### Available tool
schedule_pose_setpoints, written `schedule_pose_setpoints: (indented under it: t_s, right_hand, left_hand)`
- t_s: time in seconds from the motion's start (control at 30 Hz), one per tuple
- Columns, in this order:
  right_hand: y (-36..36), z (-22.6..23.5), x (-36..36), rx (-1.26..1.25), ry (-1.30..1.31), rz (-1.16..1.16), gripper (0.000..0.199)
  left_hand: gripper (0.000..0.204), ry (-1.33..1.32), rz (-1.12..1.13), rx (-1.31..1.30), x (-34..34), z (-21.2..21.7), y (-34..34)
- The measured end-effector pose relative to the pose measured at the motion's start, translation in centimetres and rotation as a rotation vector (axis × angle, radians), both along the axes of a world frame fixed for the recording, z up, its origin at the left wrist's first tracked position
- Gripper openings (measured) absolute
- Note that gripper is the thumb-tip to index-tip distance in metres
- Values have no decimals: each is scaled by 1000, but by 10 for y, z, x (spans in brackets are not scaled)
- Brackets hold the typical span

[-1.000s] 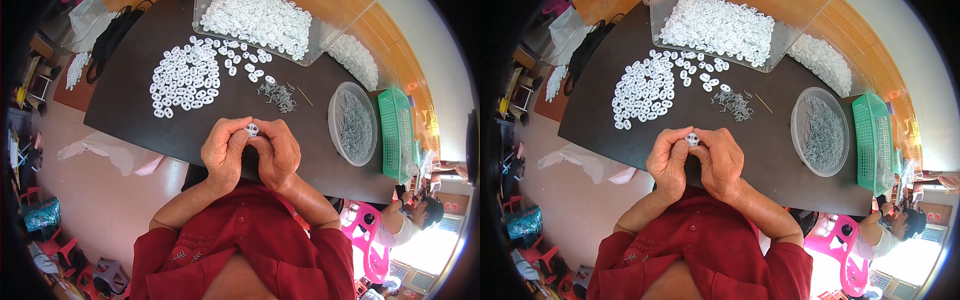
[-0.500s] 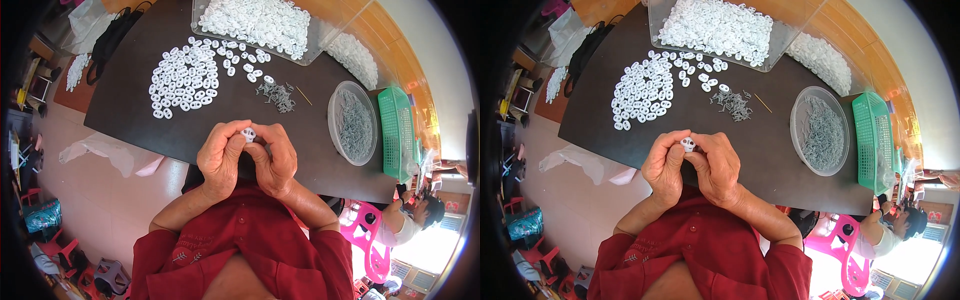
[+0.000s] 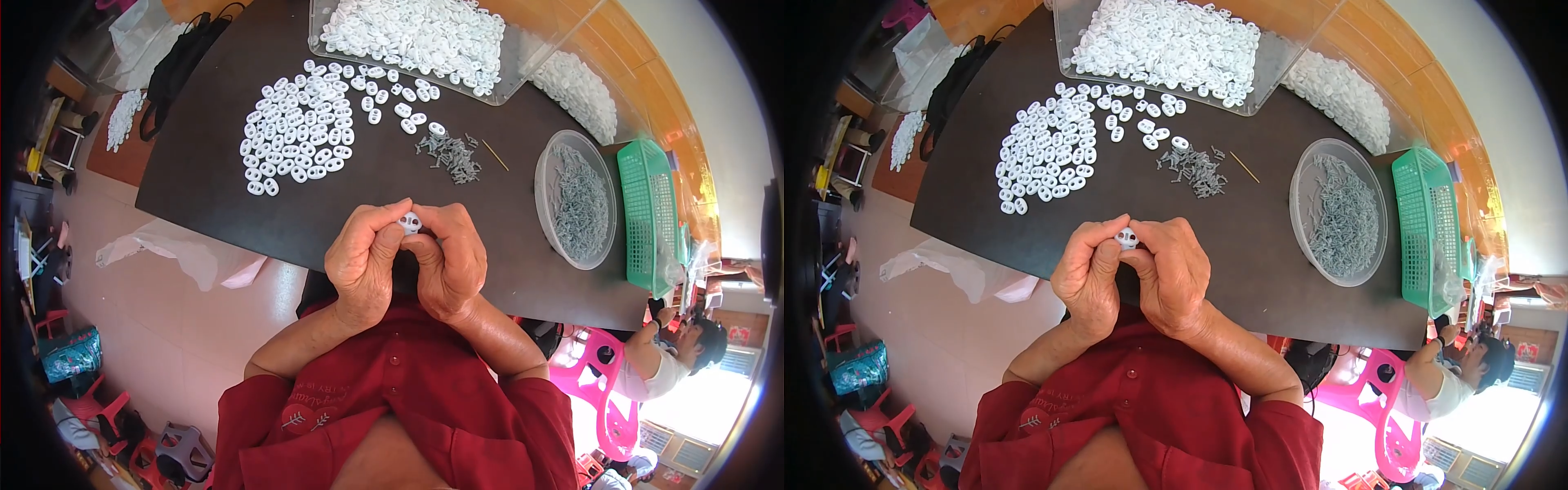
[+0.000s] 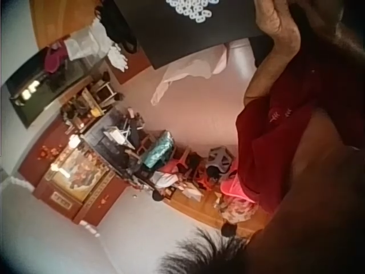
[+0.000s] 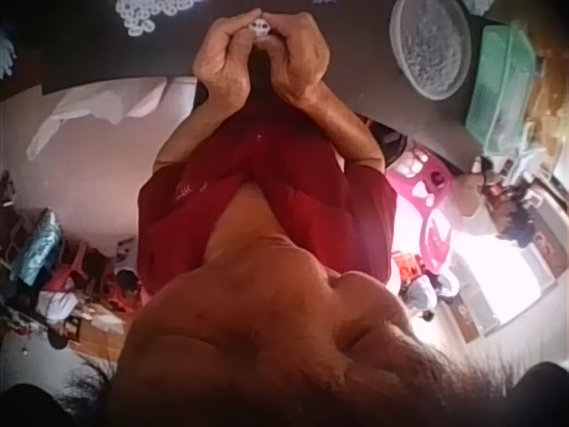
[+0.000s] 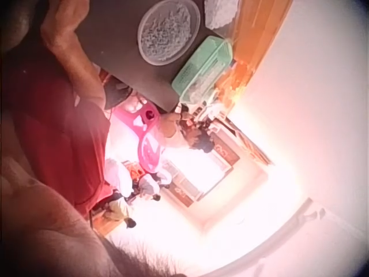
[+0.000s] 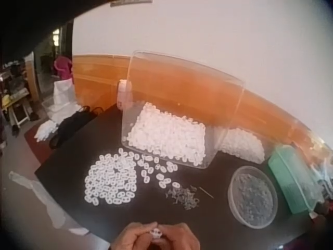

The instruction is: Assembling small plastic rings by inserting metal pins into them at a workbench.

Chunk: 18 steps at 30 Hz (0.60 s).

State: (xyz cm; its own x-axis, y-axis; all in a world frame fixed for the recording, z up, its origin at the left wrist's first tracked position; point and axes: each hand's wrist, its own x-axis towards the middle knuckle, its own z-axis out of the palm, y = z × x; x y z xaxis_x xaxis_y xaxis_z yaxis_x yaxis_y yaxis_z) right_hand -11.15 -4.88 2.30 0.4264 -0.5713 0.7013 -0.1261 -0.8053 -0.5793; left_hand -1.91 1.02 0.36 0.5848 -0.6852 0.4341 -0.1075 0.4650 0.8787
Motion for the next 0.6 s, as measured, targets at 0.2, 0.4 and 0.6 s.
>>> schedule_pose_setpoints:
  t_s: [0.2, 0.4, 0.6]
  right_hand:
    - [-4, -4, 2, -119, -1, -5, 23]
    - [-7, -7, -1, -143, 19, 15, 22]
    - [-13, -1, -2, -114, 23, 2, 18]
  left_hand:
    - [13, -3, 61, -52, -6, -1, -5]
    - [12, 77, 60, -36, -12, -5, -8]
    - [16, -8, 39, 104, -6, 1, -7]
